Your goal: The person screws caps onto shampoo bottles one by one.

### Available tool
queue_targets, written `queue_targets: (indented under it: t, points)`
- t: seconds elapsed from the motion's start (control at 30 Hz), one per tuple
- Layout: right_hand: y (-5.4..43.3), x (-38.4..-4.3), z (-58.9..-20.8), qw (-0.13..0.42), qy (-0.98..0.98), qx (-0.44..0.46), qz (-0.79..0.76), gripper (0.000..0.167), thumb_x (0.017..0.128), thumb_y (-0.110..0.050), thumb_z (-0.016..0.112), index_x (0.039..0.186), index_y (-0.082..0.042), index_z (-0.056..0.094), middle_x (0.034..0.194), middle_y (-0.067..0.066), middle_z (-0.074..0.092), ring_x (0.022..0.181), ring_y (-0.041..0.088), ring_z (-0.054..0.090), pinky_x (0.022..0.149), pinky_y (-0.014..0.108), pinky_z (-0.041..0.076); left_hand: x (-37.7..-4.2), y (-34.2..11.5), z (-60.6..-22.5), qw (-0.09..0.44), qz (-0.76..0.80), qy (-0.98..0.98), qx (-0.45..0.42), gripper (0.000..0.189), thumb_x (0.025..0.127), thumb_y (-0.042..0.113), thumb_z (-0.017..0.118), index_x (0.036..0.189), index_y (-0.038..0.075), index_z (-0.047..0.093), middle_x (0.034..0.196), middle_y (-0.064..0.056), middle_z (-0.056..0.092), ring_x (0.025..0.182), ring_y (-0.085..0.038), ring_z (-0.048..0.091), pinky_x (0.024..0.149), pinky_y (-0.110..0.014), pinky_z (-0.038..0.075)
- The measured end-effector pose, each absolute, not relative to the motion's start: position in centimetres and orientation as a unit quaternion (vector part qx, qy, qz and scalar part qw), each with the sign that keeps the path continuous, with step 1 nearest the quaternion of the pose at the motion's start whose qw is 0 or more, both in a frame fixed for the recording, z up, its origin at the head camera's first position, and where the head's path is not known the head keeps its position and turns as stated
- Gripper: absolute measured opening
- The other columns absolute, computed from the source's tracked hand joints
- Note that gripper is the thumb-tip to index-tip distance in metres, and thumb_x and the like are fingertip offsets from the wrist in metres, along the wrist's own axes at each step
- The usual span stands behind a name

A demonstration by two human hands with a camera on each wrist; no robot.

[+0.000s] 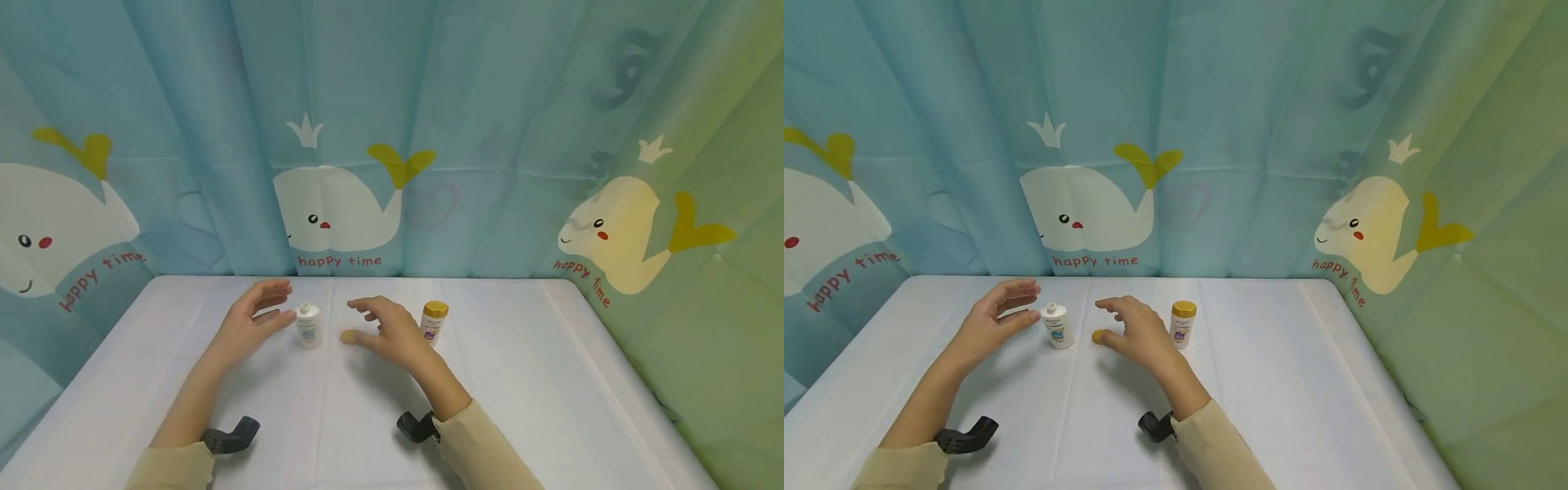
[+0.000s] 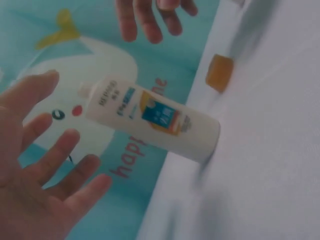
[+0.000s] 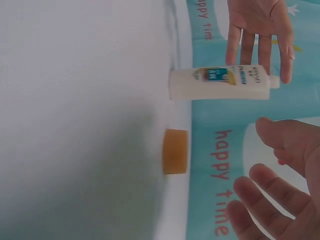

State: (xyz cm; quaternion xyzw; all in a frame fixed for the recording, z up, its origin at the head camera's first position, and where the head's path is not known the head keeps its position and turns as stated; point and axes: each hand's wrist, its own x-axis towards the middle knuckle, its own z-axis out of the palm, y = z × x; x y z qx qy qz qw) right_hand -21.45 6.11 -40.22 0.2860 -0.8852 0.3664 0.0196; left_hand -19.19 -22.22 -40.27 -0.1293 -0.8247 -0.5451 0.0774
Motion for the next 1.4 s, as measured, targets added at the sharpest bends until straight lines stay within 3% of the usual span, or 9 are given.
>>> queue_targets:
  t: [0.1,0.17,0.43,0.9,1.17,1.4]
  points:
    - [5.7,-21.9,-40.7,-0.003,-0.896,0.280,0.346,0.048,0.089,-0.029,0.076,0.135,-0.024,0.061,0.130,0.001,0.065,0.110,0.019,0.064,0.089,0.039,0.052,-19.5,-22.5,-40.9,0.051,-0.551,-0.823,-0.127,0.057,0.093,0.023,0.073,0.141,0.007,0.046,0.140,-0.017,0.052,0.132,-0.037,0.048,0.107,-0.047,0.043]
    - [5.4,-22.1,-41.0,-0.017,-0.902,0.278,0.330,0.049,0.089,-0.030,0.075,0.135,-0.024,0.061,0.131,0.000,0.064,0.111,0.019,0.063,0.090,0.039,0.051,-19.6,-22.6,-41.2,0.036,-0.558,-0.820,-0.124,0.059,0.092,0.023,0.073,0.142,0.007,0.046,0.141,-0.019,0.051,0.133,-0.039,0.047,0.107,-0.051,0.041]
    - [4.9,-22.6,-42.2,-0.042,-0.914,0.268,0.301,0.054,0.086,-0.026,0.078,0.137,-0.026,0.060,0.135,-0.003,0.062,0.113,0.018,0.063,0.091,0.042,0.050,-19.9,-22.6,-42.5,-0.003,-0.551,-0.828,-0.106,0.064,0.091,0.028,0.075,0.145,0.012,0.045,0.144,-0.017,0.050,0.134,-0.039,0.048,0.103,-0.043,0.048]
    - [4.6,-23.4,-43.3,-0.073,-0.917,0.282,0.272,0.051,0.084,-0.019,0.076,0.133,-0.024,0.064,0.119,-0.004,0.070,0.105,0.014,0.064,0.090,0.034,0.051,-20.6,-22.0,-44.9,-0.033,-0.532,-0.839,-0.111,0.064,0.089,0.019,0.076,0.143,0.005,0.045,0.139,-0.023,0.052,0.128,-0.045,0.052,0.100,-0.051,0.050]
    - [4.2,-23.6,-43.4,-0.081,-0.921,0.281,0.257,0.048,0.086,-0.015,0.077,0.132,-0.022,0.065,0.120,0.000,0.070,0.109,0.016,0.064,0.095,0.037,0.050,-20.4,-21.5,-44.9,-0.034,-0.535,-0.838,-0.103,0.061,0.090,0.014,0.074,0.142,0.004,0.044,0.138,-0.023,0.053,0.126,-0.043,0.055,0.101,-0.051,0.049]
    - [4.1,-23.7,-43.3,-0.083,-0.924,0.272,0.256,0.037,0.085,-0.017,0.079,0.122,-0.018,0.071,0.110,-0.002,0.071,0.098,0.011,0.062,0.088,0.032,0.051,-20.4,-21.0,-45.0,-0.013,-0.541,-0.833,-0.116,0.052,0.091,0.009,0.072,0.134,-0.003,0.048,0.129,-0.026,0.058,0.116,-0.042,0.061,0.098,-0.045,0.052]
